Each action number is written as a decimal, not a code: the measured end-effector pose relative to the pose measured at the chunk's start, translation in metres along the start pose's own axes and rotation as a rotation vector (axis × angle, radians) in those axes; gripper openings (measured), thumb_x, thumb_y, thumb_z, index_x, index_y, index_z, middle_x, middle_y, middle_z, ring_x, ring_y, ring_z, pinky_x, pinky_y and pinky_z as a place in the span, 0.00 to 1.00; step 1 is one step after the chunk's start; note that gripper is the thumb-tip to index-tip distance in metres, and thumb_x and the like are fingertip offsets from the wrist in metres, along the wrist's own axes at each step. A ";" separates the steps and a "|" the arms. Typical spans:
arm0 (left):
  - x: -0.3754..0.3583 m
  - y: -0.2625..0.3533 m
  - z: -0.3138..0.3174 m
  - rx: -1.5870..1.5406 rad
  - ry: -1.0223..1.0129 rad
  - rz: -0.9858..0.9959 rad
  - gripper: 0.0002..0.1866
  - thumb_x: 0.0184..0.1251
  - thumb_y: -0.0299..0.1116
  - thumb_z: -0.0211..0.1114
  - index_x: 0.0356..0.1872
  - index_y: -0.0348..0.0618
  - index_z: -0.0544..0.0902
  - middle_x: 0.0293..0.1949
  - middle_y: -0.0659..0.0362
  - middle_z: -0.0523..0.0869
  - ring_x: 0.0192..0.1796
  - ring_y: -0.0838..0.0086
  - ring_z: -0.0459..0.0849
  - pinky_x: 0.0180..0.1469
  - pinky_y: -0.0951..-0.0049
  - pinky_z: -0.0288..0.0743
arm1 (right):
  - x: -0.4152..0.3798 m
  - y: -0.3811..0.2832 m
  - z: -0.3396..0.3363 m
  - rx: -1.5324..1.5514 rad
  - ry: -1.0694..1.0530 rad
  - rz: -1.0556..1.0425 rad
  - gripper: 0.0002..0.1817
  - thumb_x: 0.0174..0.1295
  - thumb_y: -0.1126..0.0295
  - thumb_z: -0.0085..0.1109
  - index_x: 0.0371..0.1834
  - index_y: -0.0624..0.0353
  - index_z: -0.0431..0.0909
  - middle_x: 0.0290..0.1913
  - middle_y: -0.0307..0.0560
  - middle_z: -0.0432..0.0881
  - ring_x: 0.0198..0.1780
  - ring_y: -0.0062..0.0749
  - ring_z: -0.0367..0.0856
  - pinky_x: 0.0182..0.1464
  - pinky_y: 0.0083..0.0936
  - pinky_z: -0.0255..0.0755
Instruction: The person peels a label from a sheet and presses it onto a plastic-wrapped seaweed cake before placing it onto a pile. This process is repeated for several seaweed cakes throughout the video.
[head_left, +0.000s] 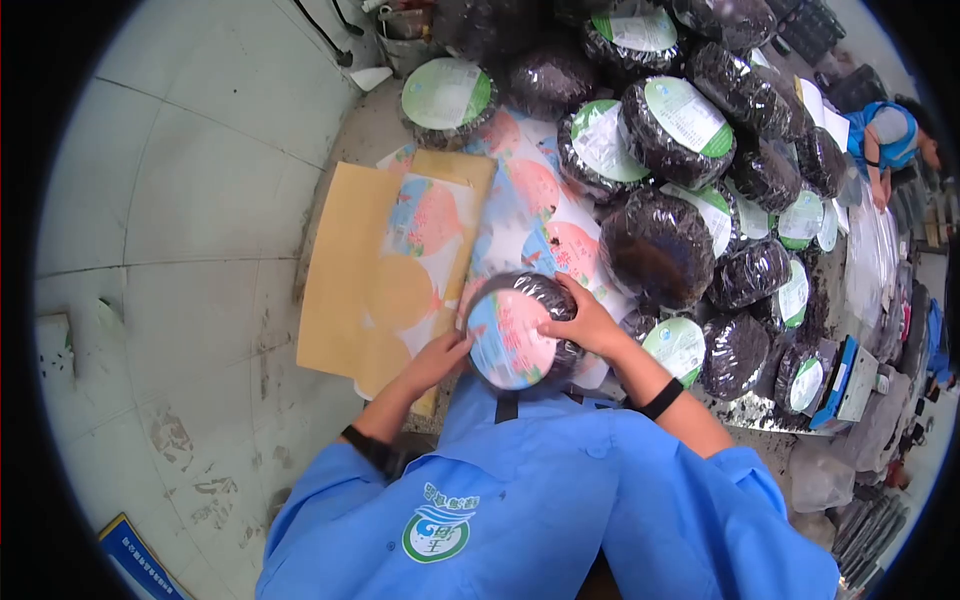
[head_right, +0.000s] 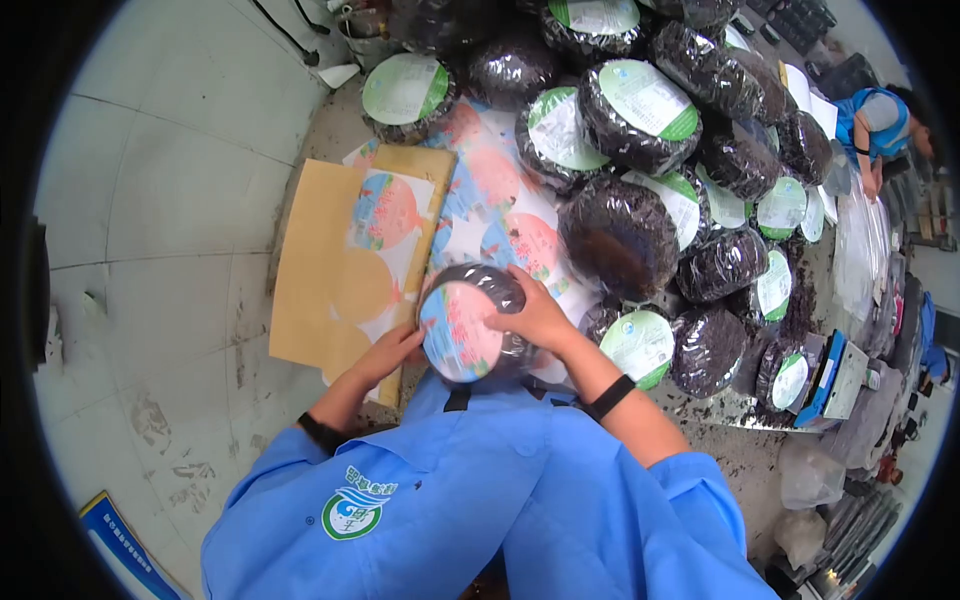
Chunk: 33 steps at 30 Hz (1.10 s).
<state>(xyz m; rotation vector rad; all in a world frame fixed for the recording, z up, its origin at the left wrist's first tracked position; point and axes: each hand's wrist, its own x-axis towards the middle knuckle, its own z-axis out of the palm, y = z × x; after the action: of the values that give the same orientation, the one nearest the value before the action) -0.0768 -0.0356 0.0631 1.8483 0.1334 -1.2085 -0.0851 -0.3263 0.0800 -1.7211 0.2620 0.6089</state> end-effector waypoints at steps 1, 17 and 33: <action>0.001 -0.007 -0.025 0.003 0.007 0.006 0.20 0.71 0.44 0.52 0.48 0.37 0.79 0.45 0.52 0.81 0.49 0.70 0.78 0.54 0.69 0.69 | 0.001 -0.034 -0.014 -0.252 -0.014 -0.114 0.55 0.36 0.54 0.76 0.68 0.68 0.57 0.63 0.62 0.68 0.67 0.47 0.63 0.69 0.33 0.55; 0.168 0.035 -0.120 0.434 1.172 -0.089 0.09 0.67 0.33 0.52 0.33 0.39 0.76 0.37 0.49 0.79 0.42 0.53 0.79 0.42 0.55 0.74 | -0.009 -0.069 -0.185 -0.710 0.328 0.111 0.58 0.32 0.65 0.77 0.71 0.62 0.53 0.65 0.61 0.65 0.67 0.51 0.64 0.67 0.34 0.58; 0.175 0.036 -0.124 0.443 1.249 -0.036 0.08 0.68 0.33 0.52 0.33 0.39 0.73 0.37 0.50 0.78 0.40 0.52 0.79 0.40 0.56 0.74 | 0.066 0.007 -0.050 0.124 0.099 0.239 0.51 0.45 0.64 0.73 0.71 0.62 0.52 0.67 0.57 0.62 0.68 0.40 0.62 0.66 0.32 0.58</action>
<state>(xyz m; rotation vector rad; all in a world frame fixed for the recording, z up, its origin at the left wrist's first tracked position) 0.1162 -0.0299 -0.0359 2.7509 0.6124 0.0840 -0.0208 -0.3658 0.0460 -1.6143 0.5702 0.6673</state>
